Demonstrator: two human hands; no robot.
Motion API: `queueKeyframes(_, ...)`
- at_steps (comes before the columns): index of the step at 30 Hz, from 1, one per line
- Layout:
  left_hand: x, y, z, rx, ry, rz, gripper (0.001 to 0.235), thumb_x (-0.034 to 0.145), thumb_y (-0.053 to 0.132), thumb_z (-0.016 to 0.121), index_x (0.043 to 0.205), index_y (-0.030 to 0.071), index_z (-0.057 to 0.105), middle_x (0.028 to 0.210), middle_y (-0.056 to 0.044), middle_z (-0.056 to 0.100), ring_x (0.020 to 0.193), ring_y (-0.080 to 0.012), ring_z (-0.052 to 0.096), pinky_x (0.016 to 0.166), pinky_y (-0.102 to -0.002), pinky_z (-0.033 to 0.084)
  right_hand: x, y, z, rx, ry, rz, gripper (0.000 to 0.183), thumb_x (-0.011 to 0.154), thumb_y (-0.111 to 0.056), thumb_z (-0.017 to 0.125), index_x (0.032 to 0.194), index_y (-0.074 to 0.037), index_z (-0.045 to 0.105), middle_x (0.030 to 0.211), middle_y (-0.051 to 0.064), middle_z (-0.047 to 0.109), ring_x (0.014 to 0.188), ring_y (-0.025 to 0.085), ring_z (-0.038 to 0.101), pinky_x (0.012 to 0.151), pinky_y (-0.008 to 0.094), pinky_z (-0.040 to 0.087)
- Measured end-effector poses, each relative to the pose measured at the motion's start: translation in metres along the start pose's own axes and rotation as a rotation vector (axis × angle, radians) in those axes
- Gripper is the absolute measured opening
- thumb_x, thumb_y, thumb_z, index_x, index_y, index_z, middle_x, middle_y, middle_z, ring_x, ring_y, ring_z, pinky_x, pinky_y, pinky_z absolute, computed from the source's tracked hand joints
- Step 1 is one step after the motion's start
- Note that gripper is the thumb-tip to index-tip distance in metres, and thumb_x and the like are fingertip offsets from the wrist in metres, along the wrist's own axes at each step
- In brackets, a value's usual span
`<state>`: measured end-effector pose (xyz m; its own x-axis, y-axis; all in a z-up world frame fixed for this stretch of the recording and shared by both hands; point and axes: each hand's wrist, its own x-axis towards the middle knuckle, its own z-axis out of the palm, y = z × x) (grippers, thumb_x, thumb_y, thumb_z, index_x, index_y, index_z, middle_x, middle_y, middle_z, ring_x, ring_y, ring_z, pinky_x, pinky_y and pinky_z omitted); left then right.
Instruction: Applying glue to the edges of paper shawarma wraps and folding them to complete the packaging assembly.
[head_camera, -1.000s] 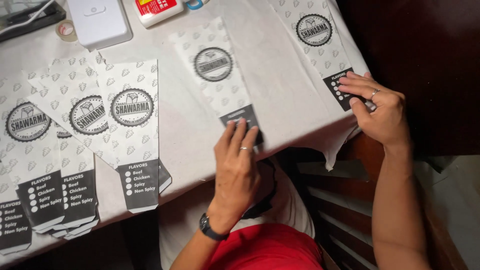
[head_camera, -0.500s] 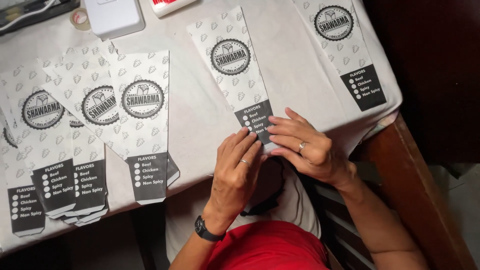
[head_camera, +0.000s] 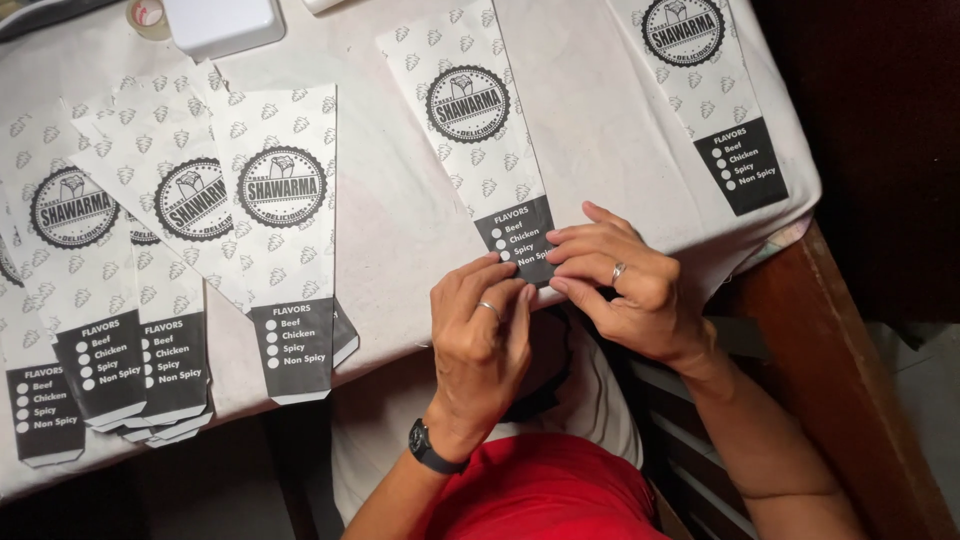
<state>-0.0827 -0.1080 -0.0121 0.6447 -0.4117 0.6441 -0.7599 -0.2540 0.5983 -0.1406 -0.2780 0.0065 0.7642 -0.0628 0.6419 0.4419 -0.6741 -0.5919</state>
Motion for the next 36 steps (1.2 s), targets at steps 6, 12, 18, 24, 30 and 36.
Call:
queueKeyframes(6,0.007,0.006,-0.001,-0.057,-0.055,-0.203,0.004,0.088,0.005,0.076,0.089,0.004,0.072,0.094,-0.006,0.068,0.101,-0.0280,0.070,0.091,-0.038,0.049,0.003,-0.003,-0.002,0.058,-0.002,0.158,0.009,0.084,0.004,0.081,0.084,0.003,0.072,0.090,0.013,0.075,0.099,0.033,0.075,0.111,0.054,0.046)
queueKeyframes(12,0.009,0.005,-0.003,-0.071,-0.131,-0.262,0.008,0.089,0.008,0.077,0.093,0.005,0.071,0.097,-0.005,0.063,0.100,-0.0262,0.063,0.089,-0.037,0.044,0.004,-0.003,-0.006,0.075,-0.034,0.244,0.008,0.084,0.006,0.080,0.085,0.004,0.072,0.091,0.014,0.075,0.100,0.032,0.075,0.113,0.053,0.045)
queueKeyframes(18,0.008,-0.013,-0.007,-0.128,-0.232,-0.241,0.024,0.081,-0.003,0.078,0.103,0.007,0.077,0.106,-0.004,0.068,0.112,-0.0275,0.064,0.096,-0.037,0.046,0.005,-0.005,-0.014,0.132,-0.019,0.288,0.012,0.082,0.014,0.073,0.087,0.004,0.074,0.094,0.015,0.077,0.102,0.031,0.076,0.113,0.051,0.046)
queueKeyframes(24,0.019,-0.012,0.000,-0.043,-0.378,-0.145,0.045,0.083,-0.001,0.077,0.128,-0.003,0.069,0.144,-0.021,0.062,0.145,-0.0467,0.041,0.119,-0.062,0.019,-0.022,0.017,-0.073,-0.257,0.216,0.202,0.015,0.093,0.013,0.068,0.105,0.008,0.074,0.113,0.024,0.073,0.114,0.042,0.069,0.115,0.054,0.045)
queueKeyframes(30,0.028,-0.004,0.051,-0.020,-0.488,0.040,0.044,0.095,0.008,0.067,0.138,0.001,0.059,0.154,-0.017,0.051,0.151,-0.0461,0.031,0.120,-0.069,0.019,-0.049,0.043,-0.115,-0.498,0.113,0.182,0.021,0.105,0.013,0.063,0.125,0.015,0.070,0.133,0.031,0.067,0.132,0.045,0.062,0.124,0.056,0.042)
queueKeyframes(36,0.038,0.021,0.100,-0.002,-0.430,0.065,0.049,0.085,0.016,0.077,0.132,0.004,0.068,0.147,-0.016,0.060,0.145,-0.0463,0.043,0.119,-0.063,0.028,-0.060,0.051,-0.112,-0.610,0.146,0.213,0.021,0.106,-0.003,0.069,0.126,0.002,0.075,0.128,0.022,0.072,0.127,0.038,0.064,0.116,0.046,0.044)
